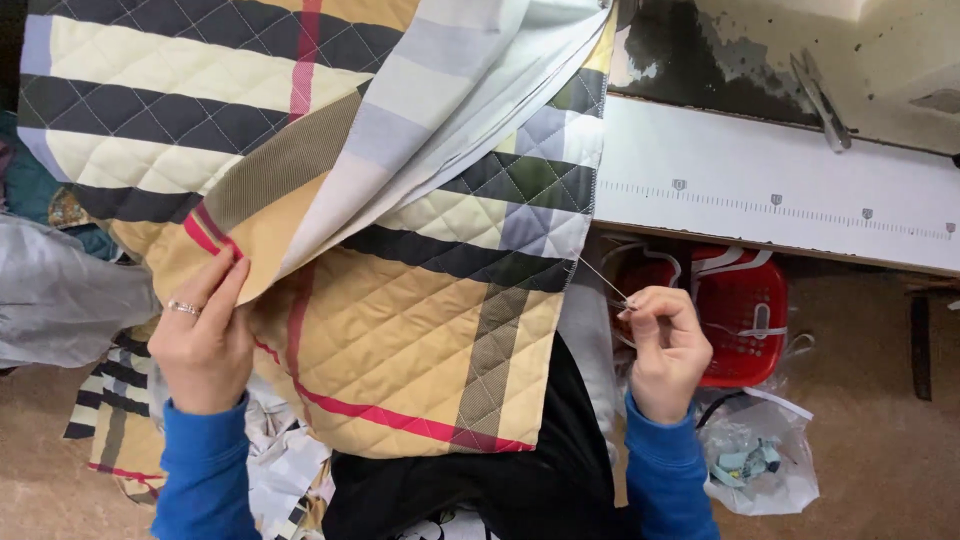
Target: Sewing a white zipper onto a piece of checkered quilted fabric using an industrial sewing machine.
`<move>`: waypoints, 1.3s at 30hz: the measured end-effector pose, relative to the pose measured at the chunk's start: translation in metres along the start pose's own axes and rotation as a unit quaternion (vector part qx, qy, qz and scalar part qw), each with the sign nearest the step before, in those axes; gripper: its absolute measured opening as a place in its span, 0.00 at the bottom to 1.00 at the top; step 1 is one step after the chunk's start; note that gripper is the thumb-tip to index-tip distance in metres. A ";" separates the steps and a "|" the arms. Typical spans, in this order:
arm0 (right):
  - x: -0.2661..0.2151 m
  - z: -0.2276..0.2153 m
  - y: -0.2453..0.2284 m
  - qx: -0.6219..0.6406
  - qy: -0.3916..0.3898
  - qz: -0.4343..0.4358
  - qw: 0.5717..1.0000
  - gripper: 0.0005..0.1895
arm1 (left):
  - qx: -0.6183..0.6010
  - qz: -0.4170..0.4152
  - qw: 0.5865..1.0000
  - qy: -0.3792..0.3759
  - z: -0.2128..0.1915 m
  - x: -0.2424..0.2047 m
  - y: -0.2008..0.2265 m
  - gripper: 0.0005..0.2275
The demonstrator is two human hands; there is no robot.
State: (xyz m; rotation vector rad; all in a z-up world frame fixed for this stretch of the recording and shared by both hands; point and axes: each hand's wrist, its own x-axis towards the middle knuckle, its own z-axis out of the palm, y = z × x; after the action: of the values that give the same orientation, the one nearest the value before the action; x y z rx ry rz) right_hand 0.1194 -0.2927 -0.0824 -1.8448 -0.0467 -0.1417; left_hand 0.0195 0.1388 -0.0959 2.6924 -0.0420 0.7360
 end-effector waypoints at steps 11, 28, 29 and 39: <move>0.005 0.010 -0.001 0.184 0.005 0.022 0.983 0.05 | -0.256 -0.333 0.846 -0.327 -0.081 0.043 0.015 0.14; 0.009 -0.006 -0.018 -0.004 -0.131 0.045 0.990 0.06 | -0.165 -0.126 0.968 -0.139 0.012 0.039 0.065 0.24; 0.006 -0.015 -0.024 0.027 -0.149 0.016 0.988 0.09 | -0.164 -0.147 0.963 -0.154 0.014 0.037 0.064 0.24; 0.005 -0.058 -0.004 0.264 -0.175 -0.170 0.933 0.11 | -0.173 -0.324 0.896 -0.251 0.007 0.041 0.058 0.25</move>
State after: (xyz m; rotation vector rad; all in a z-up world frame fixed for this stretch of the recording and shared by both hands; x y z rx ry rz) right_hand 0.1201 -0.3478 -0.0623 -1.2899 -0.5998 -0.0320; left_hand 0.0517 0.0849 -0.0627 2.2517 0.5221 -0.1630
